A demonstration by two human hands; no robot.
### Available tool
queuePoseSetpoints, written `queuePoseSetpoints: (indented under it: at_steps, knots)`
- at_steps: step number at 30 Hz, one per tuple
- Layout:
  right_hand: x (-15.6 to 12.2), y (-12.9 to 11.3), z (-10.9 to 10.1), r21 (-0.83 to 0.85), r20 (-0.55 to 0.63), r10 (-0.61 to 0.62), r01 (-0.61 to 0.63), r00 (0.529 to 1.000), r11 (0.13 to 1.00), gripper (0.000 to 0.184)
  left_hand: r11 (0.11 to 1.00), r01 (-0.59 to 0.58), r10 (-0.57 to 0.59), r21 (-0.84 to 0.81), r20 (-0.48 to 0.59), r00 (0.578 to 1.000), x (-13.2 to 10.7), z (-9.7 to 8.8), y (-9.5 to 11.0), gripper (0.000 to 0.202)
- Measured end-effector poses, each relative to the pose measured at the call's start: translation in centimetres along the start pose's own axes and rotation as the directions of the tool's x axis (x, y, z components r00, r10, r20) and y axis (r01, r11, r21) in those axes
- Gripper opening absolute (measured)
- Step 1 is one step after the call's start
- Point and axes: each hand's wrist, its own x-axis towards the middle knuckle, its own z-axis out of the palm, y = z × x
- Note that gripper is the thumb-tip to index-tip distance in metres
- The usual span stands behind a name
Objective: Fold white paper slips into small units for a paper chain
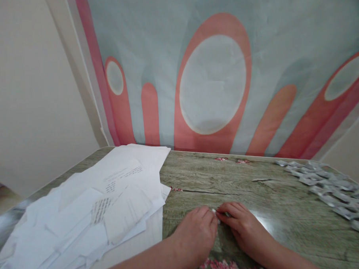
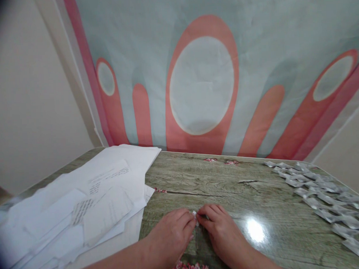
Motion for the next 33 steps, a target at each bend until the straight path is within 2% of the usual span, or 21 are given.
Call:
queuePoseSetpoints:
  at_steps: [15,21,26,33]
  knots:
    - [0.0,0.1,0.2,0.007,0.011,0.018,-0.018,1.0,1.0,0.026,1.0,0.021,-0.021,-0.015,0.001,1.0,-0.2,0.3,0.3,0.029]
    - [0.2,-0.3,-0.1,-0.027,0.017,0.024,-0.023,1.0,0.999,0.022,1.0,0.017,-0.016,-0.01,0.041,0.999,-0.3,-0.4,0.5,0.036]
    - [0.2,-0.4,-0.2,-0.061,0.049,0.035,-0.032,0.998,0.998,0.025,0.999,0.012,-0.009,-0.049,0.067,0.998,-0.6,-1.1,0.8,0.031]
    - [0.2,-0.4,-0.5,-0.038,0.096,0.068,-0.064,0.993,0.997,0.036,1.0,0.014,-0.012,-0.027,0.073,0.997,-0.6,-1.1,1.0,0.032]
